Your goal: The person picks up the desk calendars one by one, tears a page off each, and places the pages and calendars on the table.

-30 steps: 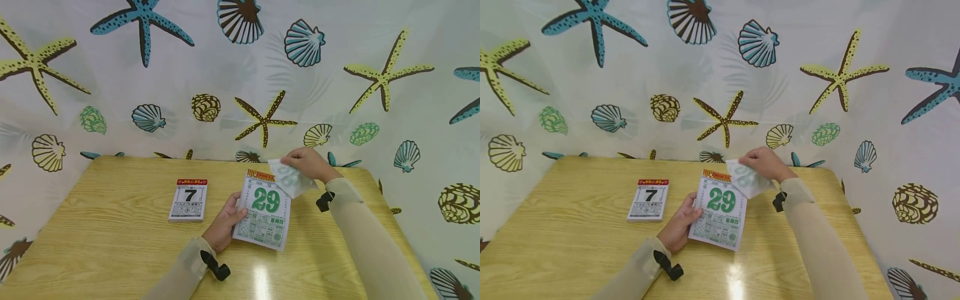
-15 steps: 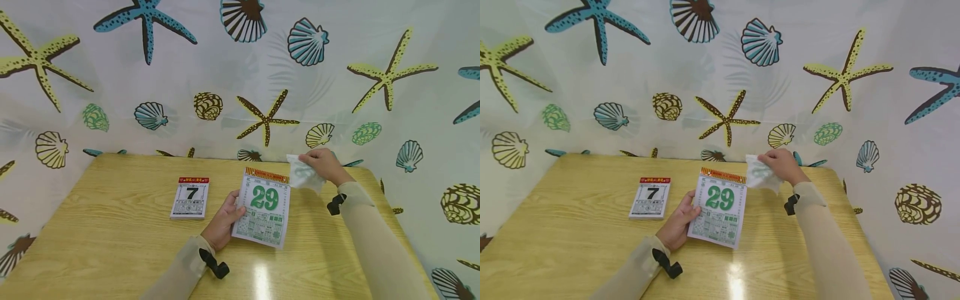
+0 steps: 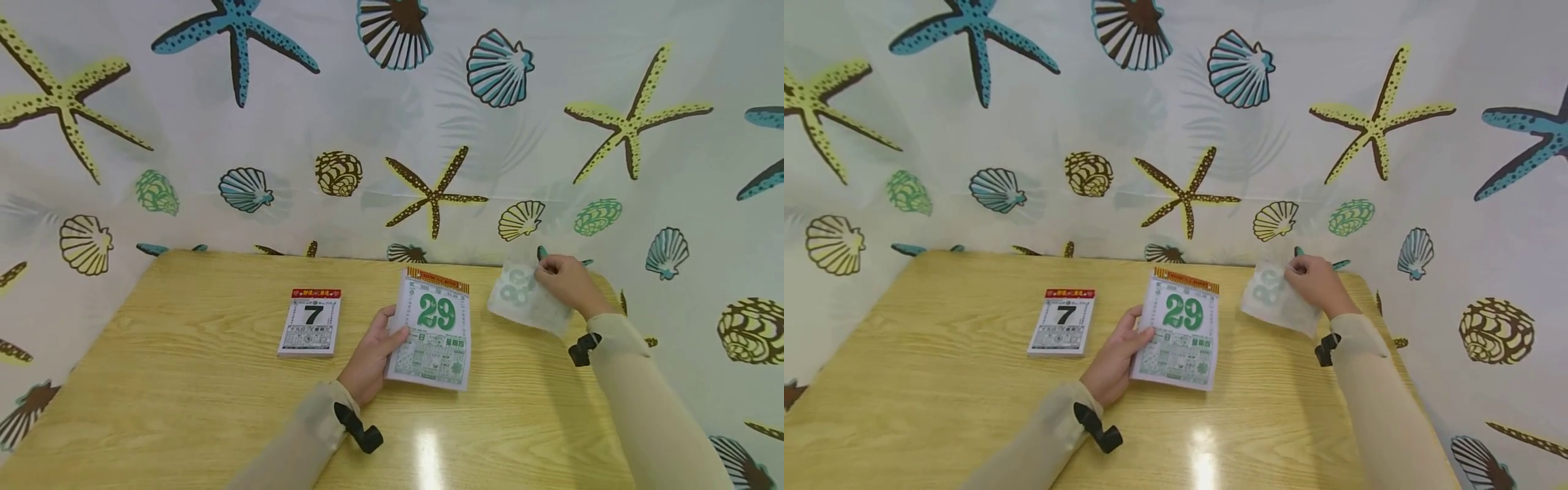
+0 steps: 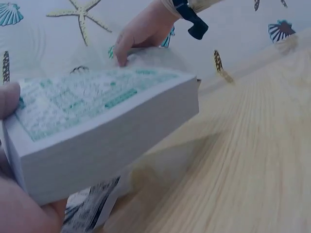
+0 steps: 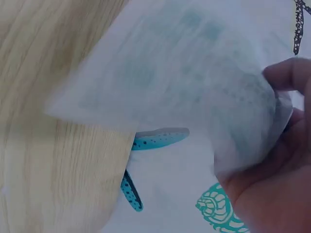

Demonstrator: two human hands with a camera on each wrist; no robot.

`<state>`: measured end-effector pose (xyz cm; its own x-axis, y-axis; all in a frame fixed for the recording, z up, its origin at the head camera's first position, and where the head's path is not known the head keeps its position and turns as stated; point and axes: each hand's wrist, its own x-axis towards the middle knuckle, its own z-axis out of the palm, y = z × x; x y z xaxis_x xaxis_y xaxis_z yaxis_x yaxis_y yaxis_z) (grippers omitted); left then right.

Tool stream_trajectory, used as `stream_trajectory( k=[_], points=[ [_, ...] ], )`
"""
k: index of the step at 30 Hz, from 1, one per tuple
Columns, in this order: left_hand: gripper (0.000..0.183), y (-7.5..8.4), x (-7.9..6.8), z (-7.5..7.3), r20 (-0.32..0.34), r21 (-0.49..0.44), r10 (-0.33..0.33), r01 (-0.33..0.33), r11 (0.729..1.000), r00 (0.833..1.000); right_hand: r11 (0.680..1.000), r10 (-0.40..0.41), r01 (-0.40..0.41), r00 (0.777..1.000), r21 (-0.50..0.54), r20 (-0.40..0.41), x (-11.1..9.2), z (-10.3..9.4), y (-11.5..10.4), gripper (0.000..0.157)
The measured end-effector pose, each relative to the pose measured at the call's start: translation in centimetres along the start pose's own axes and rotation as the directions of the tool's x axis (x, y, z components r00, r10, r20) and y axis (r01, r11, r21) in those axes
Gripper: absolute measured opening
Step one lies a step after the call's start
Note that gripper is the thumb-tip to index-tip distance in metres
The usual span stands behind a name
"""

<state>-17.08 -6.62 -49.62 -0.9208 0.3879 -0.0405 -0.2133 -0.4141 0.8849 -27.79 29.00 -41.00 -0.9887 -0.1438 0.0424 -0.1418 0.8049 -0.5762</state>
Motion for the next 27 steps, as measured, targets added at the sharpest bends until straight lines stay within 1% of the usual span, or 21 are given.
stream_trajectory(
  k=[2,3,5,6,7,9,10,12,13,14,15,17,18,20,22,24,25,27],
  points=[
    [0.044,-0.2,0.5,0.9,-0.060,0.030,-0.018,0.020,0.999,0.998,0.994,-0.029,0.027,0.999,-0.105,-0.019,-0.6,-0.5,-0.2,0.028],
    [0.044,-0.3,0.7,1.4,-0.087,0.043,-0.029,0.033,0.999,0.996,0.985,-0.048,0.041,0.998,-0.169,-0.042,-0.9,-0.7,-0.3,0.028],
    [0.045,-0.7,1.3,2.5,-0.136,0.074,-0.055,0.066,0.995,0.989,0.949,-0.100,0.067,0.991,-0.307,-0.093,-1.6,-0.9,-0.7,0.025],
    [0.045,-0.9,1.6,3.0,-0.158,0.085,-0.072,0.086,0.993,0.985,0.924,-0.133,0.081,0.984,-0.373,-0.116,-1.8,-0.8,-0.9,0.024],
    [0.045,-1.1,1.8,3.6,-0.176,0.090,-0.091,0.108,0.990,0.980,0.892,-0.180,0.103,0.974,-0.440,-0.137,-2.1,-0.6,-1.1,0.022],
    [0.045,-1.6,2.4,4.5,-0.201,0.082,-0.128,0.147,0.986,0.971,0.815,-0.274,0.139,0.948,-0.562,-0.163,-2.4,0.2,-1.5,0.027],
    [0.045,-1.8,2.6,4.9,-0.209,0.075,-0.144,0.163,0.984,0.967,0.782,-0.307,0.150,0.938,-0.605,-0.164,-2.5,0.8,-1.7,0.031],
    [0.045,-2.3,3.1,5.5,-0.218,0.062,-0.166,0.183,0.981,0.962,0.731,-0.331,0.163,0.934,-0.662,-0.136,-2.7,2.0,-2.1,0.036],
    [0.046,-2.5,3.3,5.7,-0.220,0.060,-0.169,0.186,0.981,0.961,0.719,-0.325,0.167,0.939,-0.675,-0.114,-2.8,2.6,-2.3,0.036],
    [0.046,-2.6,3.5,5.8,-0.222,0.061,-0.174,0.192,0.980,0.959,0.715,-0.299,0.166,0.950,-0.679,-0.084,-2.9,3.3,-2.4,0.036],
    [0.046,-2.7,3.7,5.9,-0.224,0.070,-0.181,0.201,0.977,0.958,0.718,-0.267,0.164,0.962,-0.676,-0.050,-3.1,3.8,-2.5,0.035],
    [0.049,-2.8,4.1,6.1,-0.231,0.094,-0.192,0.218,0.971,0.954,0.738,-0.189,0.152,0.982,-0.657,0.015,-3.4,4.8,-2.7,0.031],
    [0.051,-2.9,4.3,6.1,-0.237,0.116,-0.198,0.230,0.966,0.951,0.752,-0.157,0.146,0.987,-0.643,0.042,-3.5,5.2,-2.7,0.029],
    [0.053,-2.8,4.6,6.0,-0.249,0.168,-0.212,0.258,0.951,0.945,0.794,-0.089,0.125,0.992,-0.595,0.090,-3.7,5.8,-2.6,0.027],
    [0.053,-2.6,4.8,6.0,-0.257,0.247,-0.213,0.277,0.928,0.943,0.842,-0.025,0.093,0.991,-0.532,0.134,-3.9,6.2,-2.4,0.027],
    [0.051,-2.4,4.8,6.0,-0.250,0.330,-0.203,0.281,0.901,0.947,0.892,0.035,0.046,0.985,-0.450,0.171,-4.0,6.5,-2.2,0.025],
    [0.049,-2.3,4.8,6.1,-0.246,0.370,-0.197,0.279,0.886,0.949,0.911,0.061,0.023,0.980,-0.412,0.190,-4.0,6.5,-2.1,0.026],
    [0.048,-2.1,4.7,6.1,-0.242,0.434,-0.185,0.277,0.857,0.952,0.933,0.097,-0.012,0.971,-0.360,0.218,-4.2,6.6,-1.8,0.031]
  ],
)
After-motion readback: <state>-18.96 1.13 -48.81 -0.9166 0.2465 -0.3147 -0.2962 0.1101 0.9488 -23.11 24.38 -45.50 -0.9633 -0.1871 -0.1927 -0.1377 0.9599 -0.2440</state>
